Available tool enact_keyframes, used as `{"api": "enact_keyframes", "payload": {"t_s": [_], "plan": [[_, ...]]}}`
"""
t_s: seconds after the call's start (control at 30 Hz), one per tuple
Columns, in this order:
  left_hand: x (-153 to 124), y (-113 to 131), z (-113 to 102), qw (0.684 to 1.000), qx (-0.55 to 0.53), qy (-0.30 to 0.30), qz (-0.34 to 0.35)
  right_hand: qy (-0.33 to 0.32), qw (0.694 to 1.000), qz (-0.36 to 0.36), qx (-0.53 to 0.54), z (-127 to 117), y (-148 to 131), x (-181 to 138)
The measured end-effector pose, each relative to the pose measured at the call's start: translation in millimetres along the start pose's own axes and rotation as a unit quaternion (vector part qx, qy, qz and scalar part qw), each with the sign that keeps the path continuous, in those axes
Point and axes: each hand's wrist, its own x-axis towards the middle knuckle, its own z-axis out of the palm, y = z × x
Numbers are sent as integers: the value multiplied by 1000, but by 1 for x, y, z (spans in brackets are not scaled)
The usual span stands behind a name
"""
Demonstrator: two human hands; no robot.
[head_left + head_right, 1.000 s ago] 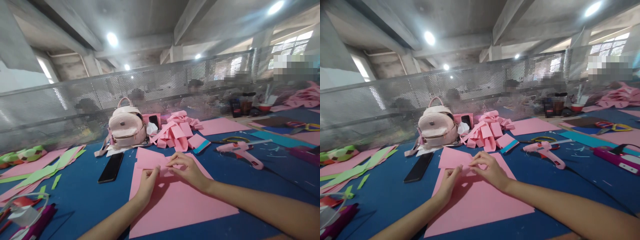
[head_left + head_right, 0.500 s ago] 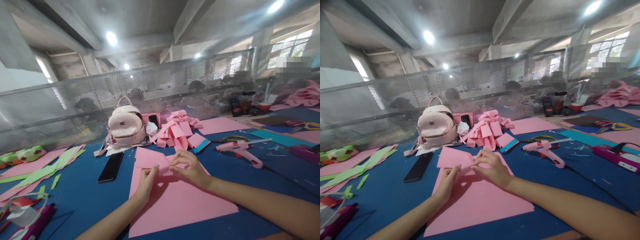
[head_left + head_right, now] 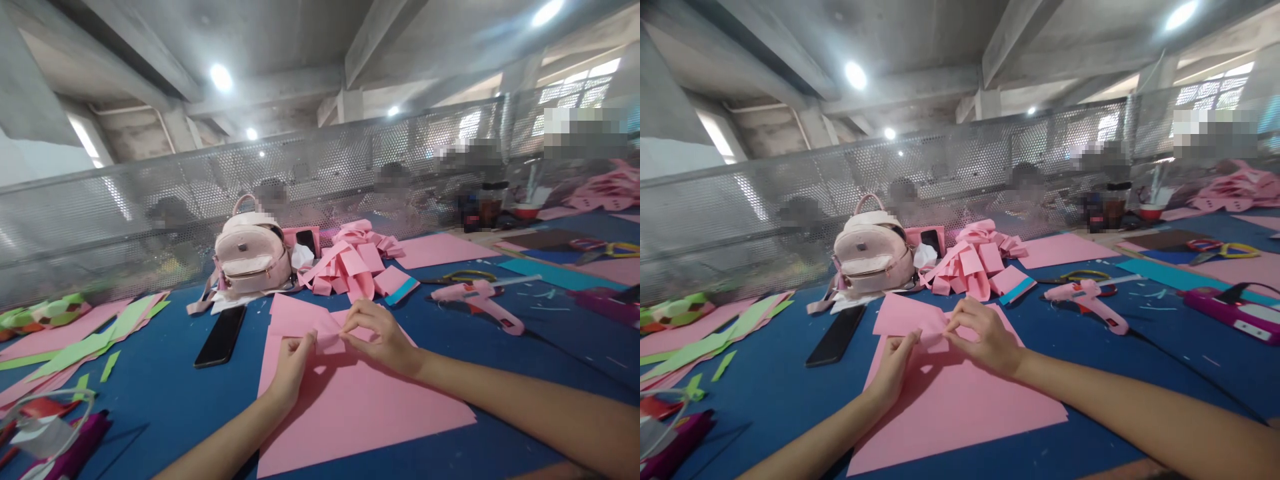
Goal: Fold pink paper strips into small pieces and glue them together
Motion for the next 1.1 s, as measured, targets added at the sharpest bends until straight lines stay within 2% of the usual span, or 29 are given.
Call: {"api": "enact_keyframes", "payload": {"t_s": [0.17, 0.37, 0.53, 0.63, 0.77, 0.9, 1.1], "plan": [[1, 0, 0, 1000, -2, -7, -1, 0, 1000, -18, -17, -1, -1, 1], [1, 1, -1, 1000, -1, -18, 8, -5, 1000, 3, 1, -2, -1, 1], [2, 3, -1, 1000, -1, -9, 10, -40, 990, 83, 107, -2, 3, 5], [4, 3, -2, 1000, -8, -5, 5, -78, 969, 152, 177, 0, 7, 7], [5, 1, -3, 1000, -14, 0, -1, -94, 939, 226, 240, 3, 12, 7], [6, -1, -4, 1000, -17, -2, 1, -113, 927, 243, 264, 3, 13, 6], [4, 0, -6, 1000, -22, -11, -15, -121, 928, 230, 266, 3, 13, 6]]}}
